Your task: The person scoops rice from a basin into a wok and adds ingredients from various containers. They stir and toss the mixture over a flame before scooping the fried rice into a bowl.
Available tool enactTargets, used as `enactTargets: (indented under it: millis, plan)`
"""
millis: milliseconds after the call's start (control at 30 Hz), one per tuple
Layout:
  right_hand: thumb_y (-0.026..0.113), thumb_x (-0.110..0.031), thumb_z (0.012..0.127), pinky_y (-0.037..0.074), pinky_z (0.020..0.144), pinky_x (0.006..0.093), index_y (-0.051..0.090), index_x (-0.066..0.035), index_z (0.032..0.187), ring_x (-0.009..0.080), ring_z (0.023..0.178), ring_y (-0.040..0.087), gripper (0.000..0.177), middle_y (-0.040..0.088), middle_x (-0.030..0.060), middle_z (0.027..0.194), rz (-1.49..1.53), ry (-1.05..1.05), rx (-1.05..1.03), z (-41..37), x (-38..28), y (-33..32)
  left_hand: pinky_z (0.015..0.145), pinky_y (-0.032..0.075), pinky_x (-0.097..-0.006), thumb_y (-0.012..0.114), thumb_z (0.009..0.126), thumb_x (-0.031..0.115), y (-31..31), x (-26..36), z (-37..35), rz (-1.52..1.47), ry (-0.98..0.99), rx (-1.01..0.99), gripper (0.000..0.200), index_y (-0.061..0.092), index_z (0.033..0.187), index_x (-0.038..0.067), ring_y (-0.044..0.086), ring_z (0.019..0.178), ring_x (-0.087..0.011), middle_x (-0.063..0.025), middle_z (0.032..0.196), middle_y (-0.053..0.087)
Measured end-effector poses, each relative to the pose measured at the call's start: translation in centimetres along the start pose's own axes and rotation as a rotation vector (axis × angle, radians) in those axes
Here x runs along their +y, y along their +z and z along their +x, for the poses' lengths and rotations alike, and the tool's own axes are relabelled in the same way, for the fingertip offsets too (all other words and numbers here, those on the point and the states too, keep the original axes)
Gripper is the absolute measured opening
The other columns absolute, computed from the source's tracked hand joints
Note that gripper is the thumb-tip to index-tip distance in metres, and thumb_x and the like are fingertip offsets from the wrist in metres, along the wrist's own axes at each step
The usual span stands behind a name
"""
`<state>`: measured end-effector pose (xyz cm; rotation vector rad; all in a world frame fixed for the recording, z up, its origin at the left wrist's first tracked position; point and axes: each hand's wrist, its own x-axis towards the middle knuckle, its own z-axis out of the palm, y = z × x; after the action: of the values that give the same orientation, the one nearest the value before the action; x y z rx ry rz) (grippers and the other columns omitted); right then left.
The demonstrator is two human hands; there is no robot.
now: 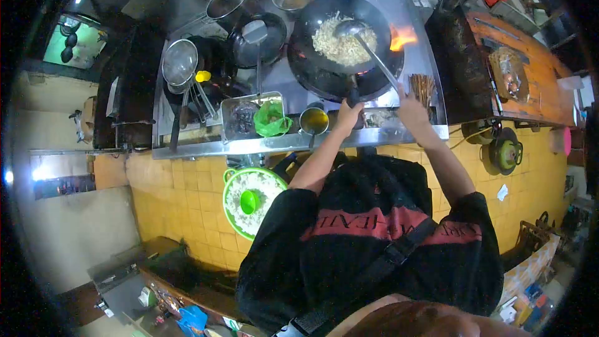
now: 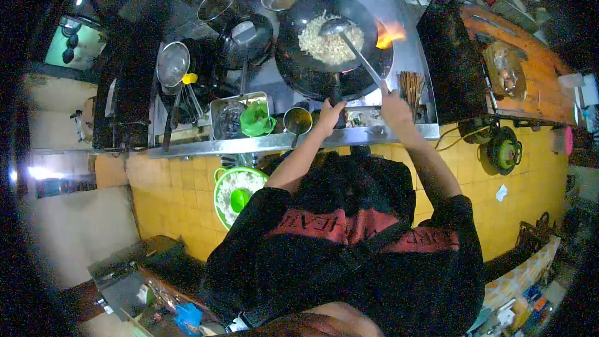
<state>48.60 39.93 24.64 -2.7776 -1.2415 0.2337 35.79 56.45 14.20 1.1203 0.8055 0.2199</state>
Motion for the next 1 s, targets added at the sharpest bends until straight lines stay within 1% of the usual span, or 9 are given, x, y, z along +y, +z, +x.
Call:
enactTargets:
  millis: [133,167,200,367,500,600,800,867,1000]
  plan:
    - [0.048,-0.009,0.083,0.051,0.064,0.0500,0.034,-0.004,0.134,0.0391,0.076,0.063,0.053,0.061,0.0275,0.088,0.081,0.095,0.059,-0.6,0.3,-5.4,0.052,0.048,-0.0300,0.065,0.080,0.010,-0.2,-0.3,0.6,-0.047,0.012,-0.060,0.032,0.046,0.104,0.002,0.058,0.057,-0.0160,-0.0066,0.074,0.058]
    - [0.048,-0.011,0.084,0.051,0.063,0.0499,0.041,-0.001,0.127,0.0397,0.068,0.063,0.045,0.061,0.0263,0.076,0.032,-0.027,0.425,-0.4,1.7,-1.8,0.052,0.048,-0.0300,0.065,0.080,0.010,-0.2,-0.8,1.1,-0.053,0.012,-0.065,0.032,0.046,0.104,0.002,0.058,0.057,-0.0160,-0.0066,0.074,0.058]
    - [0.048,-0.011,0.084,0.051,0.063,0.0499,0.041,-0.001,0.127,0.0397,0.068,0.063,0.045,0.061,0.0263,0.076,0.025,-0.028,0.424,-0.3,1.1,0.3,0.050,0.048,-0.0303,0.065,0.080,0.010,-0.3,-1.9,2.0,-0.011,0.023,-0.022,0.031,0.046,0.103,0.003,0.057,0.056,-0.0158,-0.0064,0.073,0.058]
    - [0.053,-0.018,0.088,0.048,0.054,0.0410,0.044,-0.001,0.124,0.0270,0.057,0.058,0.041,0.059,0.0193,0.071,0.934,0.332,-0.400,-1.0,-4.3,-2.3,0.045,0.047,-0.0308,0.065,0.081,0.010,-0.3,0.1,0.4,-0.034,0.040,-0.006,0.028,0.046,0.100,0.003,0.057,0.052,-0.0158,-0.0061,0.068,0.056]
    - [0.056,-0.020,0.084,0.049,0.061,0.0435,0.051,-0.002,0.123,0.0353,0.063,0.062,0.043,0.063,0.0228,0.081,0.376,-0.238,0.132,-2.2,0.7,-6.0,0.043,0.047,-0.0312,0.065,0.080,0.010,-0.5,0.8,-0.1,-0.131,-0.015,-0.092,0.031,0.044,0.101,0.003,0.056,0.050,-0.0173,-0.0064,0.064,0.055]
    - [0.056,-0.019,0.083,0.049,0.067,0.0473,0.051,-0.005,0.123,0.0401,0.074,0.062,0.043,0.062,0.0256,0.085,0.105,0.022,-0.035,-6.4,-4.0,-13.9,0.043,0.048,-0.0318,0.064,0.081,0.010,-0.9,-0.4,0.7,-0.164,-0.018,-0.182,0.037,0.039,0.106,0.001,0.056,0.049,-0.0185,-0.0079,0.065,0.056]
    - [0.049,-0.008,0.081,0.050,0.069,0.0516,0.044,-0.010,0.130,0.0433,0.078,0.062,0.049,0.063,0.0251,0.078,0.058,0.165,-0.115,-3.4,-6.3,-5.4,0.047,0.050,-0.0342,0.064,0.081,0.009,0.0,0.3,0.3,-0.351,-0.099,-0.017,0.027,0.046,0.100,0.003,0.058,0.053,-0.0215,-0.0122,0.075,0.061]
    - [0.052,-0.009,0.080,0.050,0.070,0.0498,0.045,-0.010,0.130,0.0416,0.081,0.062,0.051,0.062,0.0253,0.083,0.104,0.115,-0.111,-1.8,-7.0,-2.6,0.047,0.049,-0.0305,0.066,0.081,0.015,-1.0,1.3,-0.1,-0.346,-0.156,-0.267,0.014,0.056,0.081,0.004,0.058,0.053,-0.0182,-0.0075,0.068,0.061]
    - [0.058,-0.011,0.075,0.051,0.072,0.0419,0.053,-0.011,0.123,0.0362,0.082,0.063,0.047,0.063,0.0236,0.089,0.295,-0.106,-0.168,-3.3,-2.6,-10.0,0.046,0.046,-0.0293,0.065,0.081,0.016,2.3,3.9,-2.1,-0.362,-0.240,0.015,0.014,0.057,0.074,0.006,0.051,0.046,-0.0145,-0.0031,0.057,0.054]
